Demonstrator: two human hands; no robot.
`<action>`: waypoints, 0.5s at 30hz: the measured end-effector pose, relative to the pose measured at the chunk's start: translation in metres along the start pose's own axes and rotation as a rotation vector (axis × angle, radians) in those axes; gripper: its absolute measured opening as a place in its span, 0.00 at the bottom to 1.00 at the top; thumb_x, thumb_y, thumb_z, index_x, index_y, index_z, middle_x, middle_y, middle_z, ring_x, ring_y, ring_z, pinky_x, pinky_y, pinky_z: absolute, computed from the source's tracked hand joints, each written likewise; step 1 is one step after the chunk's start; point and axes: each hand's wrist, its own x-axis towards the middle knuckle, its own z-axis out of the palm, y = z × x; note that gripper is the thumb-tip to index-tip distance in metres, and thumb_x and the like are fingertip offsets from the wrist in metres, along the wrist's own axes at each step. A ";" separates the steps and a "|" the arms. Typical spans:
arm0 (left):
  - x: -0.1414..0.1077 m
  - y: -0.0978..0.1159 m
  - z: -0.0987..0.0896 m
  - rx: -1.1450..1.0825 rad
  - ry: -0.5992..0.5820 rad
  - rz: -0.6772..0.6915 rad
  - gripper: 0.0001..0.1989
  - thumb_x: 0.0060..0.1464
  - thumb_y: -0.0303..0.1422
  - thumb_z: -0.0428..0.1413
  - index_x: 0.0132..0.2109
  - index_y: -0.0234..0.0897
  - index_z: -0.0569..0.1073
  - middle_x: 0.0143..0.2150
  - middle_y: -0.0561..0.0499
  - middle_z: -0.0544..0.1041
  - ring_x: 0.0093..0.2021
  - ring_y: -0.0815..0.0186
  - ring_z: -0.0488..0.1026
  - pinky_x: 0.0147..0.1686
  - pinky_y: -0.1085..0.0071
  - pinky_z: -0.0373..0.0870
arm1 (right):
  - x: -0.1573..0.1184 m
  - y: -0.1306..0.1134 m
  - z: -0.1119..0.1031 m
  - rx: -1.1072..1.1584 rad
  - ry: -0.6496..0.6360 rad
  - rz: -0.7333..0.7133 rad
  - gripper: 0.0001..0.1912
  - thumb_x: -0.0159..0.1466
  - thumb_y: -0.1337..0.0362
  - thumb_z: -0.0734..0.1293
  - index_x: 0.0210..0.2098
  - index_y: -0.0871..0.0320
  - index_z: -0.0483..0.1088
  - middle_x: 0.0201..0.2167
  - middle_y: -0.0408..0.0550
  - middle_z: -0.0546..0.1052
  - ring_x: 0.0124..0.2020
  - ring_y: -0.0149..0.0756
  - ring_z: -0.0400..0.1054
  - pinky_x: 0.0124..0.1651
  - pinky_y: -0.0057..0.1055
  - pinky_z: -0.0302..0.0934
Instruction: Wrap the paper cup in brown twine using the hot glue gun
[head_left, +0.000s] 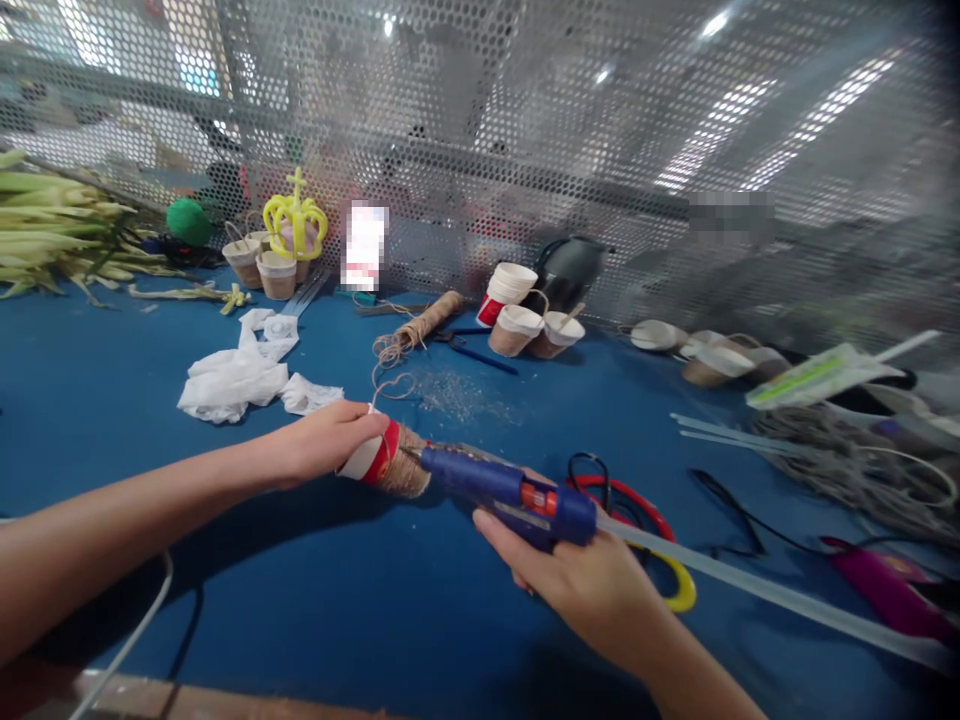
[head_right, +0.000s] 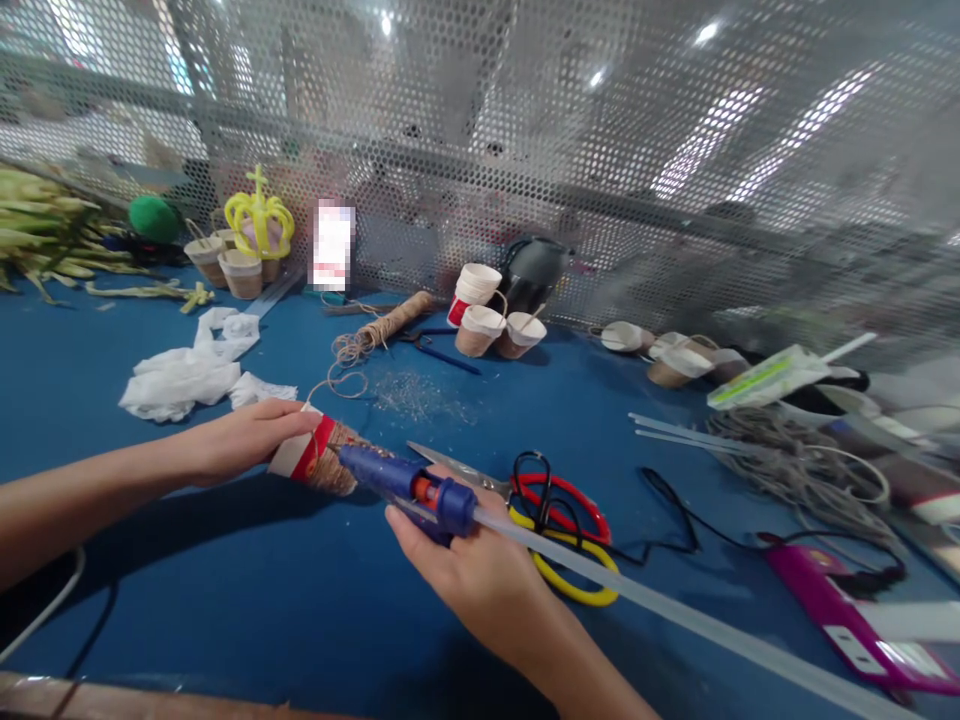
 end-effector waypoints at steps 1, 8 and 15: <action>0.000 0.000 0.000 0.029 0.007 0.008 0.16 0.48 0.40 0.47 0.30 0.31 0.71 0.24 0.52 0.71 0.24 0.68 0.64 0.24 0.74 0.58 | 0.000 0.000 0.000 -0.022 0.009 -0.006 0.08 0.55 0.58 0.63 0.28 0.53 0.72 0.13 0.42 0.67 0.17 0.34 0.64 0.23 0.30 0.62; 0.000 -0.001 -0.002 0.097 0.014 0.044 0.18 0.48 0.41 0.47 0.33 0.31 0.73 0.27 0.49 0.74 0.27 0.64 0.67 0.26 0.72 0.61 | 0.002 -0.013 0.001 -0.065 0.007 0.011 0.07 0.57 0.62 0.61 0.26 0.53 0.71 0.21 0.45 0.72 0.25 0.37 0.69 0.30 0.32 0.66; -0.001 0.000 -0.002 0.127 0.004 0.059 0.18 0.49 0.42 0.45 0.33 0.31 0.72 0.29 0.49 0.74 0.28 0.64 0.67 0.27 0.72 0.62 | 0.001 -0.012 0.002 -0.104 0.040 -0.156 0.09 0.58 0.65 0.59 0.28 0.51 0.71 0.20 0.44 0.72 0.23 0.35 0.67 0.27 0.31 0.65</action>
